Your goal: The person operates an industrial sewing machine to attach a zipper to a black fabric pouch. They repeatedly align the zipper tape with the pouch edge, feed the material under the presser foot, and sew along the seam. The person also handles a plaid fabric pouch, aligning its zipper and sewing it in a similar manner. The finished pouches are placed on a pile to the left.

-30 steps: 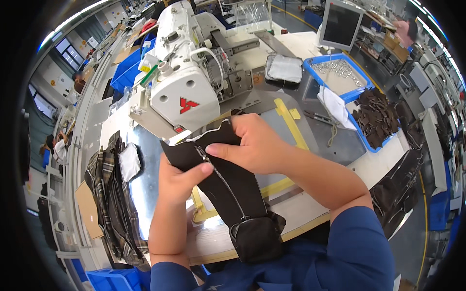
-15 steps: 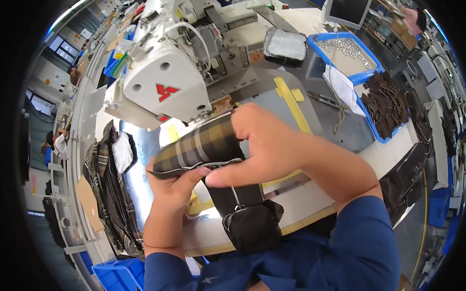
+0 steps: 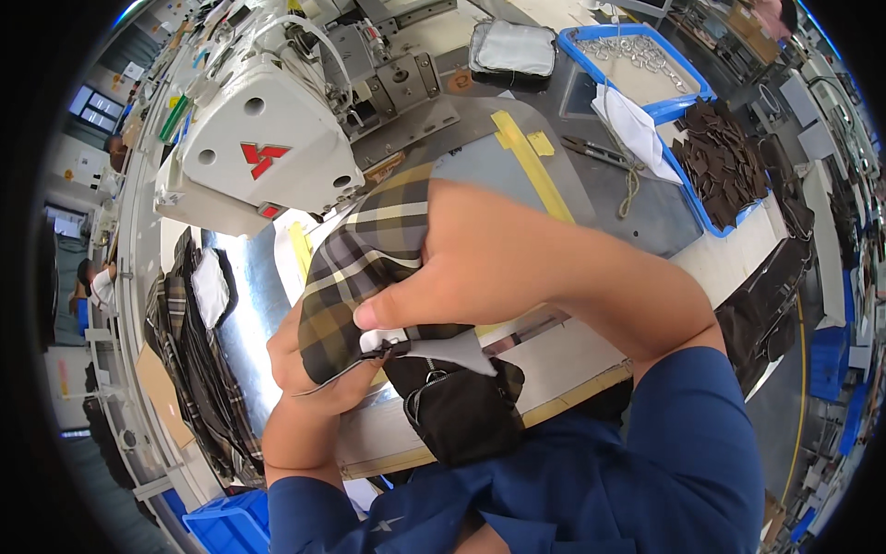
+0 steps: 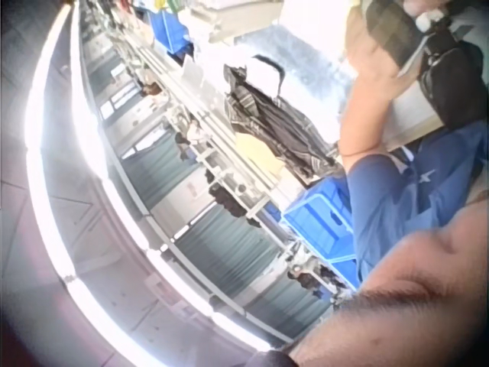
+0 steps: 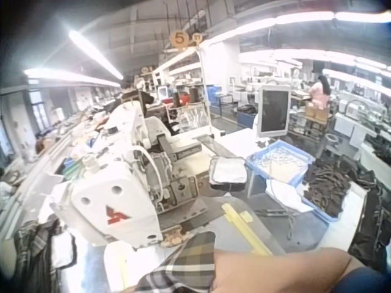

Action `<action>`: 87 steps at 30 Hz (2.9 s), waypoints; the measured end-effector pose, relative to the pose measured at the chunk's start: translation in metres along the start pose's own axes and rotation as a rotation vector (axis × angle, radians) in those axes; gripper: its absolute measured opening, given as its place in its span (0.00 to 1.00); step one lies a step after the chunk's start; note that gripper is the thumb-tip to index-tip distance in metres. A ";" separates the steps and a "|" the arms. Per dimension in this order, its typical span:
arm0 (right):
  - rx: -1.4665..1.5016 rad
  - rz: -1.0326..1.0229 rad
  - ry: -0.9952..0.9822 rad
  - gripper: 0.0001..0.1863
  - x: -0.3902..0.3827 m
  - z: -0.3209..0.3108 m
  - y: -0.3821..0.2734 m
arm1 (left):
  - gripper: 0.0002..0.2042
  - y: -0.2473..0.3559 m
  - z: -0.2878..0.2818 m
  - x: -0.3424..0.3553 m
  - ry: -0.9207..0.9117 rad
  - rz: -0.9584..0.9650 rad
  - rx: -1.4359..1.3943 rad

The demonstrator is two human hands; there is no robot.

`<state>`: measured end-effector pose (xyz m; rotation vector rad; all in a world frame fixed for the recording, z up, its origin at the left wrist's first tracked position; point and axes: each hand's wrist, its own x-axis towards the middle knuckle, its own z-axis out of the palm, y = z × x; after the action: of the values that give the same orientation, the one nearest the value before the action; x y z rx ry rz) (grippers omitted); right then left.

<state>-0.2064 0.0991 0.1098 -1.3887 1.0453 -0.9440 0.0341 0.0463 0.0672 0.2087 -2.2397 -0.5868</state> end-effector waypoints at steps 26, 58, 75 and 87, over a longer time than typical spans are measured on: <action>-0.329 -0.389 0.014 0.21 -0.011 0.012 0.007 | 0.18 0.056 -0.011 -0.017 -0.151 0.265 0.822; -0.580 -0.529 0.171 0.20 -0.009 0.014 -0.007 | 0.07 0.046 -0.027 0.000 0.031 0.201 0.471; -1.123 -1.107 0.152 0.08 -0.007 0.016 0.003 | 0.08 0.026 -0.013 -0.002 0.092 0.512 0.327; -0.717 -0.876 0.009 0.11 -0.003 0.013 -0.008 | 0.09 0.039 -0.033 0.002 0.012 0.144 0.149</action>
<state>-0.1943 0.1054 0.1173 -2.5558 0.7911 -1.2352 0.0585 0.0687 0.1062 0.1240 -2.2662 -0.3419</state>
